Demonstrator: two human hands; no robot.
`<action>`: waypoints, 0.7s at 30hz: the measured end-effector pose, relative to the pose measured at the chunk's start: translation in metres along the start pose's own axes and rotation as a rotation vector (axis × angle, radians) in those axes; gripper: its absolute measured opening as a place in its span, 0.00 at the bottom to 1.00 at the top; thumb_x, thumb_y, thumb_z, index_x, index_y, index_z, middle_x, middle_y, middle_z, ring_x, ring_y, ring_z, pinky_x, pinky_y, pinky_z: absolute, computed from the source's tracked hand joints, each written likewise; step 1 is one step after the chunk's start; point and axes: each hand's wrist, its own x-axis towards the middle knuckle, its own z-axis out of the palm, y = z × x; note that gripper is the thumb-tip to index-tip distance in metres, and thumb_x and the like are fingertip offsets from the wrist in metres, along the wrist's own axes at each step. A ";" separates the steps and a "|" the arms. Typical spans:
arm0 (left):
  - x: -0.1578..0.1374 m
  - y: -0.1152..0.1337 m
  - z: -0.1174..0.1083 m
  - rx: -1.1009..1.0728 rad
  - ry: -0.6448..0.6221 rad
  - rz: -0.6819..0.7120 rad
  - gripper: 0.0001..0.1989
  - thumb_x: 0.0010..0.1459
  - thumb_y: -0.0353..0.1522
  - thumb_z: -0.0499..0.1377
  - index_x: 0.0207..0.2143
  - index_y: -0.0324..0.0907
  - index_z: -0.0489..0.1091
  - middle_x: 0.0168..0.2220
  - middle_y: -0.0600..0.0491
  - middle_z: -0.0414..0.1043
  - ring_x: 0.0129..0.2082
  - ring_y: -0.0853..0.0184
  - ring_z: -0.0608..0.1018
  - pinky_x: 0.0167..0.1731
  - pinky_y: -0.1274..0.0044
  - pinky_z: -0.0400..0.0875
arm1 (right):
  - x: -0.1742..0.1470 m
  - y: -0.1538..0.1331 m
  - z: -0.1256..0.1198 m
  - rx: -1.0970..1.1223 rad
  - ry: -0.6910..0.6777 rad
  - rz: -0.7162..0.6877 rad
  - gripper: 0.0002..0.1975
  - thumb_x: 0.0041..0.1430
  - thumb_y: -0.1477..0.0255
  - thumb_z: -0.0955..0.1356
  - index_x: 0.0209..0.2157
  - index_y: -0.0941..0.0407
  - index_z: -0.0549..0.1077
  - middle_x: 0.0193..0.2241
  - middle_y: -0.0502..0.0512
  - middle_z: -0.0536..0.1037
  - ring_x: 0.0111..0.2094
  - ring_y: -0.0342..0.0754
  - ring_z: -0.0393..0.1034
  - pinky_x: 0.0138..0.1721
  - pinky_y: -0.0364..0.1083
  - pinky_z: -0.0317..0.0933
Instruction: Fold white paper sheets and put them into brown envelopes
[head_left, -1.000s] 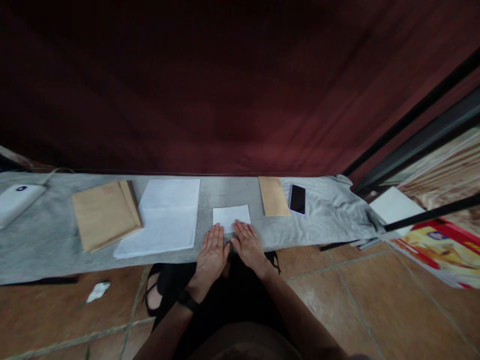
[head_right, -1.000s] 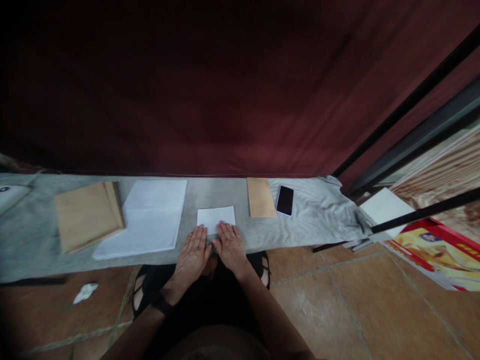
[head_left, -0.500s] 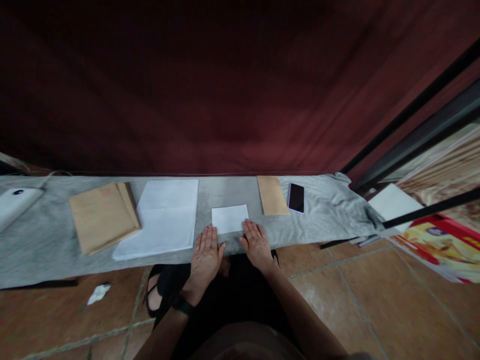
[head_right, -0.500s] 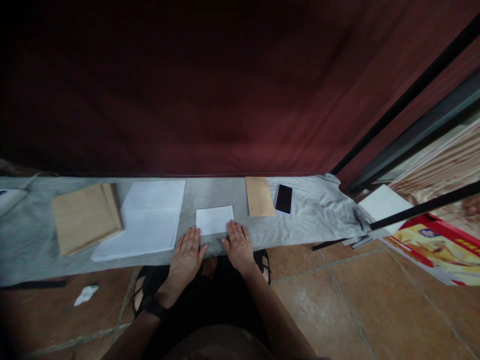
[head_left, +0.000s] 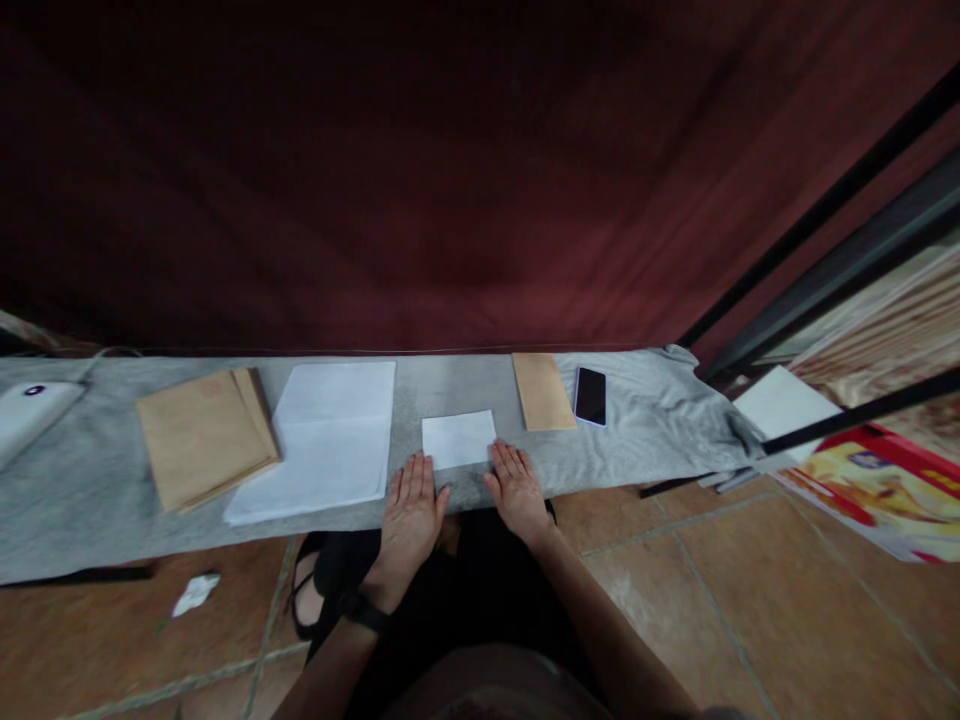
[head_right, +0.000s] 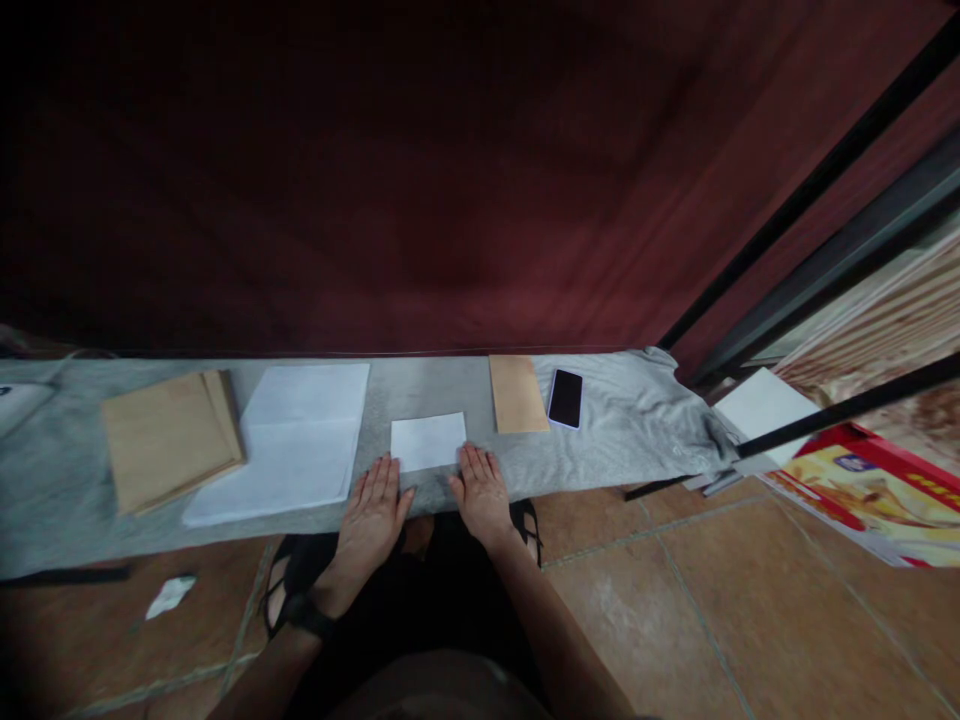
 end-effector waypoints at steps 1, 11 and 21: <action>0.000 0.000 0.000 -0.007 0.005 -0.002 0.32 0.70 0.40 0.43 0.66 0.24 0.56 0.67 0.31 0.55 0.69 0.49 0.58 0.65 0.56 0.55 | 0.000 0.000 0.000 0.006 0.000 0.004 0.26 0.73 0.64 0.58 0.66 0.62 0.60 0.65 0.63 0.64 0.66 0.54 0.57 0.66 0.57 0.53; 0.029 0.016 0.003 -0.056 -0.071 0.105 0.28 0.68 0.34 0.44 0.67 0.30 0.55 0.68 0.39 0.57 0.70 0.57 0.55 0.68 0.61 0.54 | 0.029 -0.029 -0.005 0.104 -0.052 -0.054 0.24 0.74 0.65 0.57 0.66 0.57 0.61 0.66 0.56 0.63 0.68 0.51 0.54 0.68 0.55 0.50; 0.038 0.013 0.017 -0.047 -0.135 0.129 0.29 0.66 0.31 0.43 0.66 0.29 0.57 0.68 0.38 0.57 0.70 0.59 0.55 0.67 0.62 0.54 | 0.039 -0.035 0.007 0.062 -0.090 -0.049 0.24 0.74 0.65 0.56 0.65 0.57 0.63 0.65 0.56 0.64 0.67 0.51 0.56 0.68 0.55 0.48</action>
